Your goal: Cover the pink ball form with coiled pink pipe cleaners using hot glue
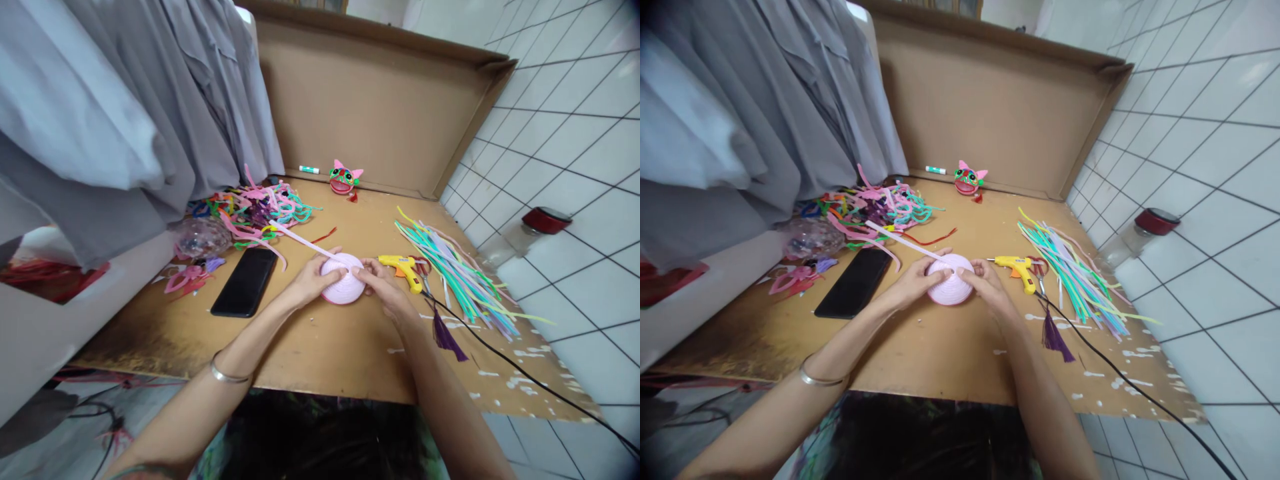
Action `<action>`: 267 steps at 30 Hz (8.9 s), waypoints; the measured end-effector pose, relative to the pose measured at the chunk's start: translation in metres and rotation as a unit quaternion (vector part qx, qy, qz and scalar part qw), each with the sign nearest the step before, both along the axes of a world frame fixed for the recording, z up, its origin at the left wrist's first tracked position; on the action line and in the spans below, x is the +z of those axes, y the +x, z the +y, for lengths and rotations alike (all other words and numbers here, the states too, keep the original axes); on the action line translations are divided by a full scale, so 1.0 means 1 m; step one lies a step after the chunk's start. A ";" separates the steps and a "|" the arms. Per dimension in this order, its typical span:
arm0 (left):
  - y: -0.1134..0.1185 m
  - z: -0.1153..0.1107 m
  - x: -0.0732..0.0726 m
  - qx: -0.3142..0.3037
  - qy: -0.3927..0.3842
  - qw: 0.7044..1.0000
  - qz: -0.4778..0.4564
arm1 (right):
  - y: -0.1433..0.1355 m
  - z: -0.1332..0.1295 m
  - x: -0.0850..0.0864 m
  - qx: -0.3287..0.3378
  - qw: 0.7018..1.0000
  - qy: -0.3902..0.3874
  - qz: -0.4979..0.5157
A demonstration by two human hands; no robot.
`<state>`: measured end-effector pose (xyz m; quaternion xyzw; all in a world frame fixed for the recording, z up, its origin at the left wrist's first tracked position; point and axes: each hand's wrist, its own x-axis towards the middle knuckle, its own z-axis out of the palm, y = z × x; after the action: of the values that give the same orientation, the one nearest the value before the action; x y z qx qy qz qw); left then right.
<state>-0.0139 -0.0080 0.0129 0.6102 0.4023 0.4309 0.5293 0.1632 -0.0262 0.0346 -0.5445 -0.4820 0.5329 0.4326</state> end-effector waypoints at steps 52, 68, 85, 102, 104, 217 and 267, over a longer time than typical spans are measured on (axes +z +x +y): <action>0.016 -0.012 -0.007 0.109 0.080 0.990 0.042 | -0.004 0.001 -0.006 -0.029 0.997 0.040 0.051; 0.019 -0.012 -0.006 0.099 0.095 0.990 0.043 | -0.010 0.000 -0.010 -0.056 0.996 0.045 0.047; 0.001 -0.003 0.002 0.047 0.089 0.994 0.031 | 0.000 0.004 -0.014 0.006 0.996 0.042 0.074; -0.009 0.006 0.002 -0.037 0.106 0.993 0.028 | -0.006 0.004 -0.013 -0.023 0.997 0.058 0.036; -0.009 0.006 0.002 -0.038 0.109 0.993 0.029 | -0.006 0.004 -0.012 -0.028 0.998 0.054 0.033; -0.012 -0.003 0.011 -0.011 0.221 0.973 0.063 | -0.013 0.000 -0.012 -0.053 0.975 0.213 -0.035; 0.019 -0.010 -0.006 0.090 0.083 0.992 -0.036 | -0.008 -0.003 -0.005 -0.062 0.977 0.199 -0.054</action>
<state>0.0056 -0.0177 0.0065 0.5973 0.3988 0.5310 0.4497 0.1549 -0.0287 0.0294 -0.5042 -0.5664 0.3683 0.5378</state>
